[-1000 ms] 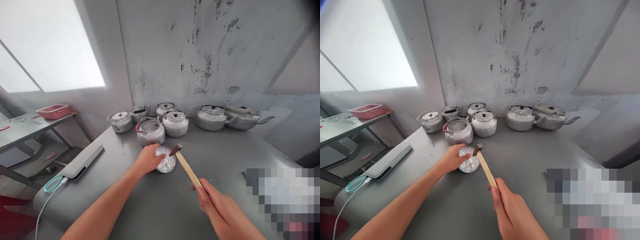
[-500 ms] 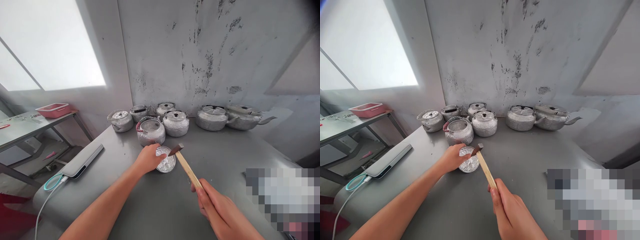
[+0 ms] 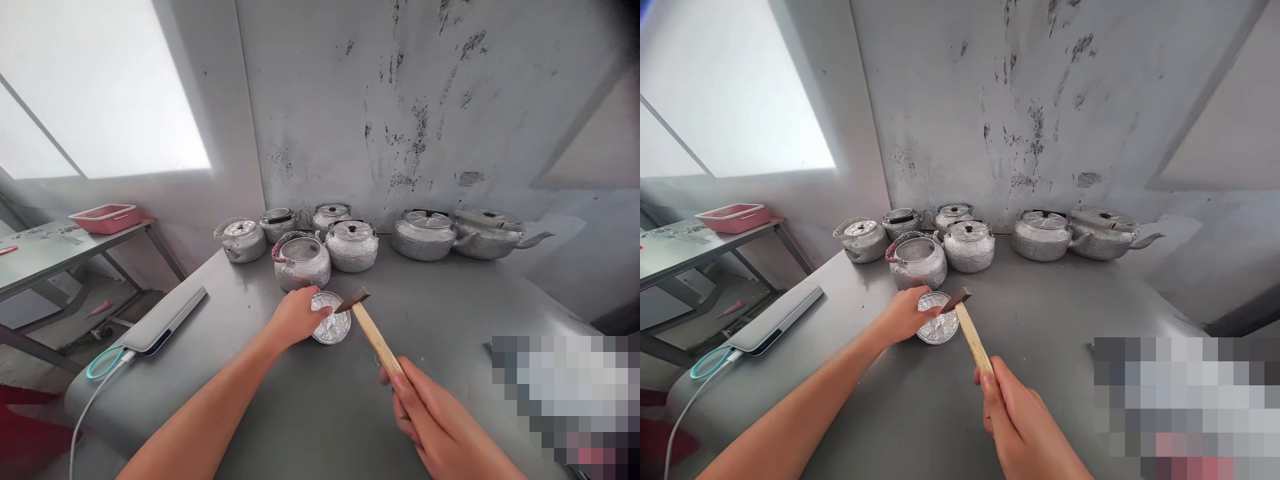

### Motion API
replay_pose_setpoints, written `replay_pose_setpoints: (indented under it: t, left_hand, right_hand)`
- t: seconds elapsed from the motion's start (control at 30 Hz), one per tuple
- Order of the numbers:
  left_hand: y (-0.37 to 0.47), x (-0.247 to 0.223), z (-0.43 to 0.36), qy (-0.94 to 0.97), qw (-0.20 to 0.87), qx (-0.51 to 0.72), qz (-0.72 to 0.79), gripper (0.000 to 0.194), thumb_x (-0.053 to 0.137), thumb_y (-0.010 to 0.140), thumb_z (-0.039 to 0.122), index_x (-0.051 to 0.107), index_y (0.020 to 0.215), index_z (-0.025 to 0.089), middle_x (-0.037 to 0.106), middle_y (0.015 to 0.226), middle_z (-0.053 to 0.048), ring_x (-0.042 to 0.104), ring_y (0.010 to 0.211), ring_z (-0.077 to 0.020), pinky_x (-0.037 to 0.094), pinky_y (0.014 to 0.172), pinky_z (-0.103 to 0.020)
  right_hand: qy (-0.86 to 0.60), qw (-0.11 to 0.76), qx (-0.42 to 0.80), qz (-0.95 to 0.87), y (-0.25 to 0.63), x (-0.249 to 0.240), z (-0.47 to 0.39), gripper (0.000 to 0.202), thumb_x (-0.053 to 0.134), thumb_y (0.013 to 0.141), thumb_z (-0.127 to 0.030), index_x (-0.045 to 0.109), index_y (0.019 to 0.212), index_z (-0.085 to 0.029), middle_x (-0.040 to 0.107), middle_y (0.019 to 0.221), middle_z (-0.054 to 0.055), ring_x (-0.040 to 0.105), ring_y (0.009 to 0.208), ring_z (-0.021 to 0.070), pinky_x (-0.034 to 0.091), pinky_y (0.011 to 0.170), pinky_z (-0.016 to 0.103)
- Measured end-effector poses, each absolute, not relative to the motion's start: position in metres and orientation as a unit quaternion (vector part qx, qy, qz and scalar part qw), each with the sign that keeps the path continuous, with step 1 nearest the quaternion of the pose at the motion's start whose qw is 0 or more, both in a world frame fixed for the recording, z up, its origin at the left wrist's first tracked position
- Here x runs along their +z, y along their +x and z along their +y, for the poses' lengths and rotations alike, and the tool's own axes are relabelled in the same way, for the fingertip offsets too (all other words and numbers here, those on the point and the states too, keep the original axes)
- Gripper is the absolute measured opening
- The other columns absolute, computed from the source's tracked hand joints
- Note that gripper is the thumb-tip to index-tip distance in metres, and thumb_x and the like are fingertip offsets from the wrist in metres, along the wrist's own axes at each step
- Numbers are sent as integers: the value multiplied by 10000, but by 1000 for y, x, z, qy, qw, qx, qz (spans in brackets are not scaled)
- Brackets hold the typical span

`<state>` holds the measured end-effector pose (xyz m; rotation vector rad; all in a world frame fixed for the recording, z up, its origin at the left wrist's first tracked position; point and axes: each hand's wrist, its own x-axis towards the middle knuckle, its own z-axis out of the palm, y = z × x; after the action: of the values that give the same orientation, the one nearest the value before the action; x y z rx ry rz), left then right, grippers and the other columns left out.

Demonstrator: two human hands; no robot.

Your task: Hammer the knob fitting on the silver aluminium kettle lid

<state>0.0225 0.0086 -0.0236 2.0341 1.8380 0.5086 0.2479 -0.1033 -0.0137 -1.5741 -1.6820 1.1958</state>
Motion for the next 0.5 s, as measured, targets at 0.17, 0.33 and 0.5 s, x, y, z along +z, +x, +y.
replay_pose_setpoints:
  t: [0.17, 0.33, 0.5]
  left_hand:
    - [23, -22, 7, 718, 174, 179, 650, 435, 539, 882, 511, 611, 1191, 214, 675, 1235, -101, 605, 1154, -321, 469, 831, -333]
    - [23, -21, 7, 718, 173, 179, 650, 413, 542, 881, 523, 623, 1150, 220, 691, 1183, -98, 621, 1117, -319, 472, 805, -336]
    - [22, -23, 9, 721, 173, 183, 646, 403, 544, 883, 513, 619, 1162, 232, 688, 1196, -85, 612, 1126, -316, 468, 827, -341]
  right_hand:
    - [-579, 253, 440, -638, 249, -9, -101, 382, 360, 961, -530, 452, 700, -267, 407, 544, -61, 374, 452, 129, 354, 437, 255]
    - [-571, 245, 446, -644, 256, -7, -96, 359, 440, 940, -530, 491, 708, -261, 458, 557, -51, 394, 449, 125, 340, 422, 253]
    - [-569, 278, 438, -638, 252, -10, -100, 378, 398, 960, -543, 459, 714, -263, 451, 543, -62, 398, 456, 121, 342, 416, 234]
